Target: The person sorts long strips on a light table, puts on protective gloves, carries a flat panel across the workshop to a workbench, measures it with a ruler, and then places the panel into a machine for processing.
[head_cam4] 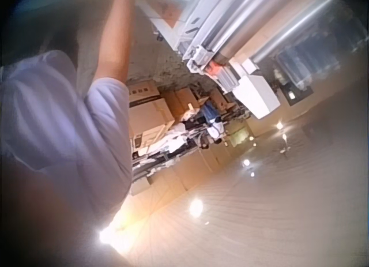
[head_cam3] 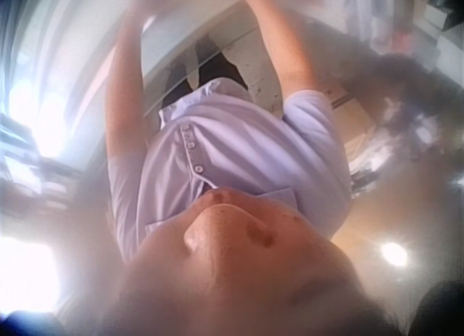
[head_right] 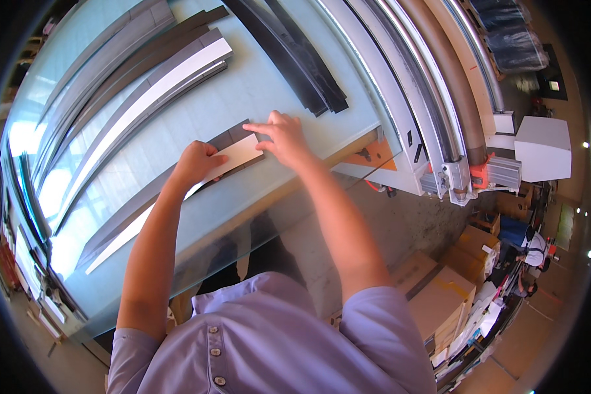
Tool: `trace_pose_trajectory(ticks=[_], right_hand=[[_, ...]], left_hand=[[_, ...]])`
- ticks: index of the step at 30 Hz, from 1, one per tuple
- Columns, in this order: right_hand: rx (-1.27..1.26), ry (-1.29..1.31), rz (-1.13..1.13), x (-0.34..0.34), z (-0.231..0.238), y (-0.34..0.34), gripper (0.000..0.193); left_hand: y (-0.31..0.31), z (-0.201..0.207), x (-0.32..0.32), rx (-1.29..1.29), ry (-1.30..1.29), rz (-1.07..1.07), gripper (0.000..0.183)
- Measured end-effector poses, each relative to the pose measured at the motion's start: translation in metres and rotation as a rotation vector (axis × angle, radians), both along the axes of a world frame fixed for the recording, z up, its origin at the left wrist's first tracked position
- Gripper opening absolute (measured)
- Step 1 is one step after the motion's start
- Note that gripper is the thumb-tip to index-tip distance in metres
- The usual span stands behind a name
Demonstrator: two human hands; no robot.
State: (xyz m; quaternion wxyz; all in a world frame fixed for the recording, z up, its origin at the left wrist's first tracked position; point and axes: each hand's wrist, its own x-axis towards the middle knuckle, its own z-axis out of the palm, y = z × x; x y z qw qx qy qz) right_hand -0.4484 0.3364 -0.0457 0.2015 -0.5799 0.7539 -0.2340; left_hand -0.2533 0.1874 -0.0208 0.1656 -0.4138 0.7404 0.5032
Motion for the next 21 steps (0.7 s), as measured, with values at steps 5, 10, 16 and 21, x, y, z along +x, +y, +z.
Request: trace_pose_trajectory(ticks=[5, 10, 16, 21], right_hand=[[-0.027, -0.007, -0.016, 0.003, 0.001, -0.001, 0.051], [-0.022, -0.042, -0.026, 0.004, 0.002, 0.000, 0.053], [0.013, 0.001, -0.026, 0.004, 0.001, -0.003, 0.054], [-0.014, 0.034, -0.008, 0.008, 0.002, -0.005, 0.063]], left_hand=[[0.012, 0.022, 0.022, -0.399, -0.090, -0.128, 0.035], [-0.025, 0.025, 0.137, -0.349, -0.289, -0.075, 0.033], [-0.061, 0.021, 0.290, -0.328, -0.281, 0.199, 0.025], [-0.063, 0.013, 0.313, -0.339, -0.243, 0.329, 0.032]])
